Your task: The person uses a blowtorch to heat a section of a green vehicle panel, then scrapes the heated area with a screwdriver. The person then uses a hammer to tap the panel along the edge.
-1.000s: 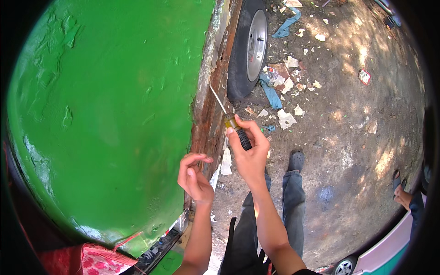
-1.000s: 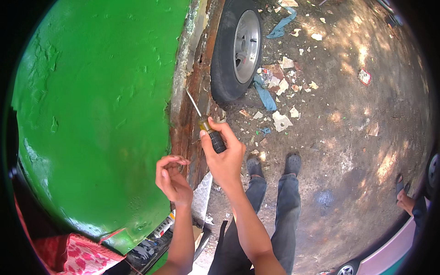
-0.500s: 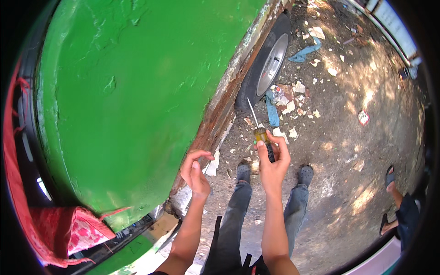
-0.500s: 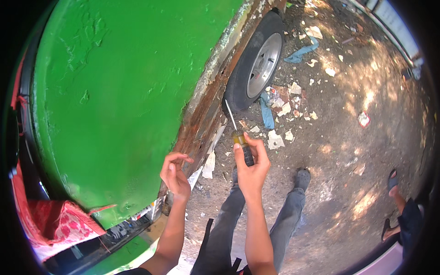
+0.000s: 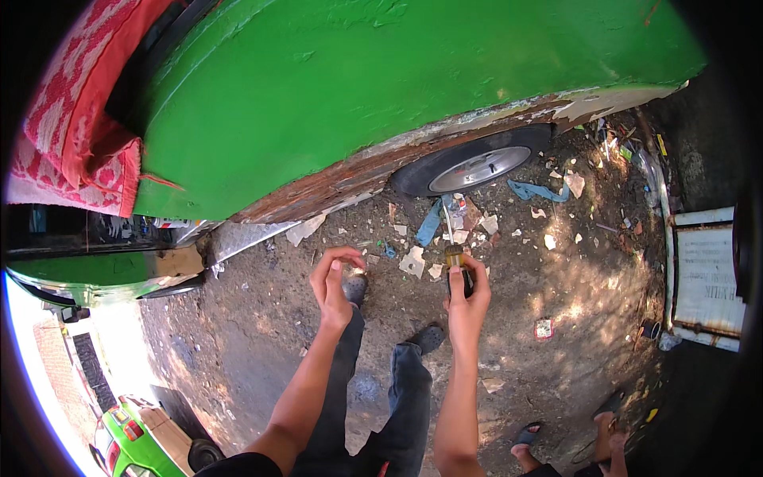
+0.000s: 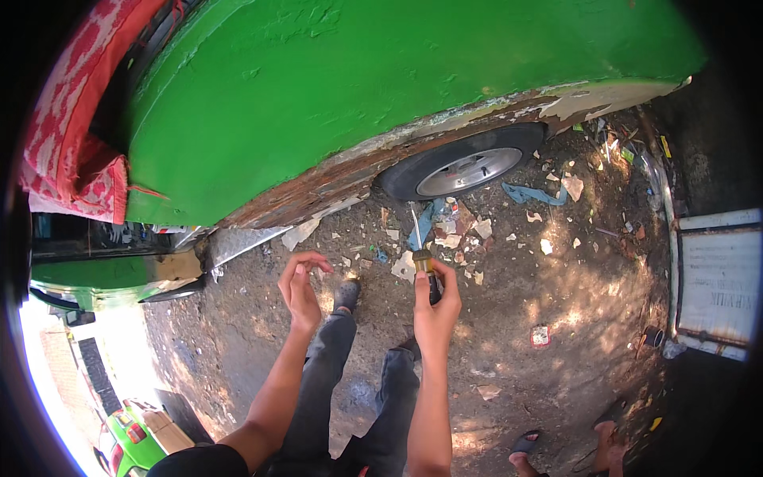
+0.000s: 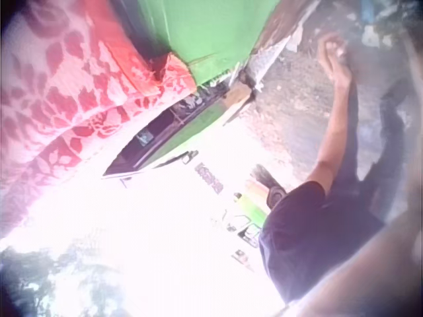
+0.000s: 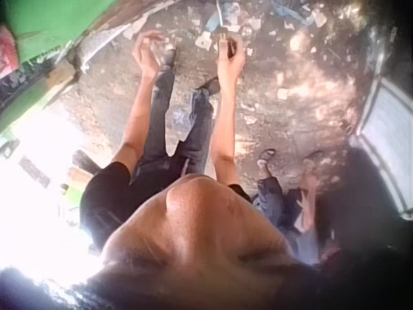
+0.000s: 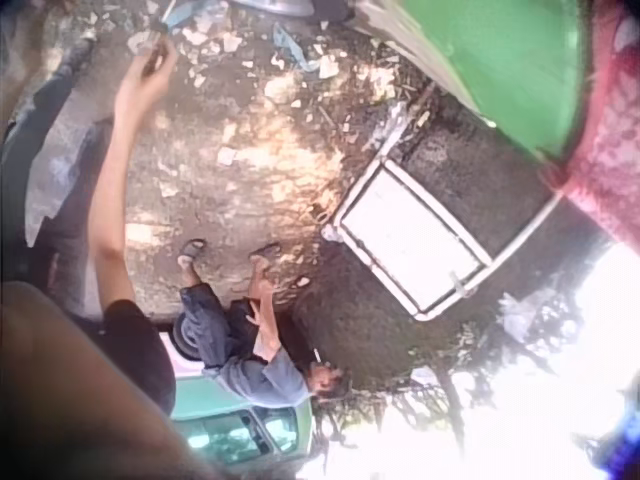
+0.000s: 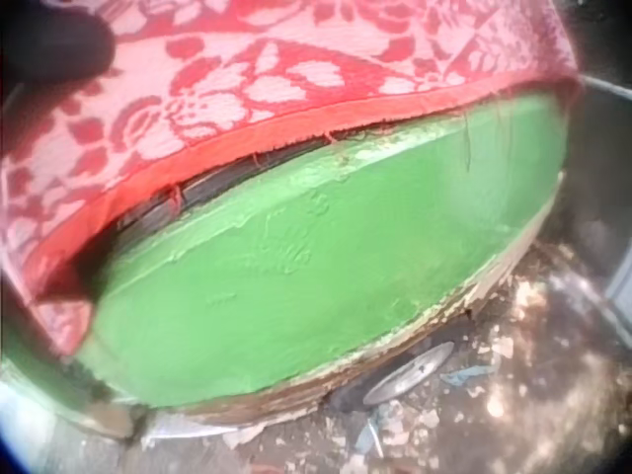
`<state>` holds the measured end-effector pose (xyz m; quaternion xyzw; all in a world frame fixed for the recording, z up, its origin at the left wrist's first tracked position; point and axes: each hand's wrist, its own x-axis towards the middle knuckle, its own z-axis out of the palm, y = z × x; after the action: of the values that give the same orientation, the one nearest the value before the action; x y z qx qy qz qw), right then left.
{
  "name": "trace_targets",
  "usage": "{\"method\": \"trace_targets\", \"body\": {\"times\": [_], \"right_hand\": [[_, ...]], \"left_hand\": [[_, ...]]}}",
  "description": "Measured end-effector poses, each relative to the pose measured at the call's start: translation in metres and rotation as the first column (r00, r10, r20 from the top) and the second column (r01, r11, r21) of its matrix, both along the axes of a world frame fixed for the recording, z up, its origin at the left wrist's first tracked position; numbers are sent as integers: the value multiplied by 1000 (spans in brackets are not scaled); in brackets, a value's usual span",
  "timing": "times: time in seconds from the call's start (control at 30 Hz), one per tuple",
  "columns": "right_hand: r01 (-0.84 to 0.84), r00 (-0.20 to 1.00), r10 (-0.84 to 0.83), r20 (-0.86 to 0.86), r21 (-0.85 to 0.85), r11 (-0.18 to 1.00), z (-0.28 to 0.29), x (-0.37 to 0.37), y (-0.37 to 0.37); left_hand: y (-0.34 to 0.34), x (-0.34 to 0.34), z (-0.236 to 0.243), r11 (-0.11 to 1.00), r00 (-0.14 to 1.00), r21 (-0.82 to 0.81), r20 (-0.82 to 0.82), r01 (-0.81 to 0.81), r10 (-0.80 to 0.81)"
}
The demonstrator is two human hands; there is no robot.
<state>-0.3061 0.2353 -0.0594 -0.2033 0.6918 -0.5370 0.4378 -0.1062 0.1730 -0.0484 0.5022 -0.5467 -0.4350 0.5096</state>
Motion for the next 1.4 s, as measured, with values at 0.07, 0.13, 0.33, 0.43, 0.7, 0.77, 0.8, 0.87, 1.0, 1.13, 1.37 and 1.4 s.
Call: {"method": "trace_targets", "body": {"times": [0.07, 0.13, 0.33, 0.43, 0.7, 0.77, 0.8, 0.87, 1.0, 1.13, 1.37, 1.4], "right_hand": [[-96, 995, 96, -3, -20, 995, 10, -18, -4], [-167, 984, 169, 51, -47, 985, 33, -25, -19], [-401, 915, 402, -34, 41, 915, 51, -48, -57], [-550, 767, 522, -374, 35, 834, 35, -63, -76], [-808, 456, 800, -390, 195, 556, 50, -102, -139], [-855, 363, 839, -406, 213, 473, 62, -108, -153], [-871, 340, 863, -373, 220, 438, 71, -109, -160], [-896, 258, 885, -387, 247, 369, 76, -117, -170], [-876, 176, 938, -299, 388, 288, 99, -124, -188], [-901, 15, 909, -416, 389, 193, 101, -137, -207], [-921, -167, 775, -609, 377, 99, 111, -141, -235], [-903, -197, 782, -592, 419, 90, 115, -141, -236]], "left_hand": [[9, -16, 5, 999, 999, 26, -24, -41, 42], [9, -23, 11, 996, 996, 42, -34, -79, 81], [-10, -38, 14, 981, 979, 72, -89, -178, 184], [-21, -40, 12, 974, 969, 60, -108, -217, 223], [-34, -48, 13, 925, 922, 56, -82, -376, 379], [-31, -52, 18, 906, 903, 68, -83, -417, 422], [-30, -53, 21, 897, 894, 71, -83, -436, 441], [-24, -62, 21, 881, 873, 77, -114, -468, 474], [-12, -84, 27, 830, 816, 100, -152, -548, 557], [-2, -110, 35, 772, 761, 170, -135, -613, 634], [5, -163, 39, 665, 635, 219, -197, -714, 747], [6, -171, 41, 652, 620, 233, -203, -721, 758]]}}
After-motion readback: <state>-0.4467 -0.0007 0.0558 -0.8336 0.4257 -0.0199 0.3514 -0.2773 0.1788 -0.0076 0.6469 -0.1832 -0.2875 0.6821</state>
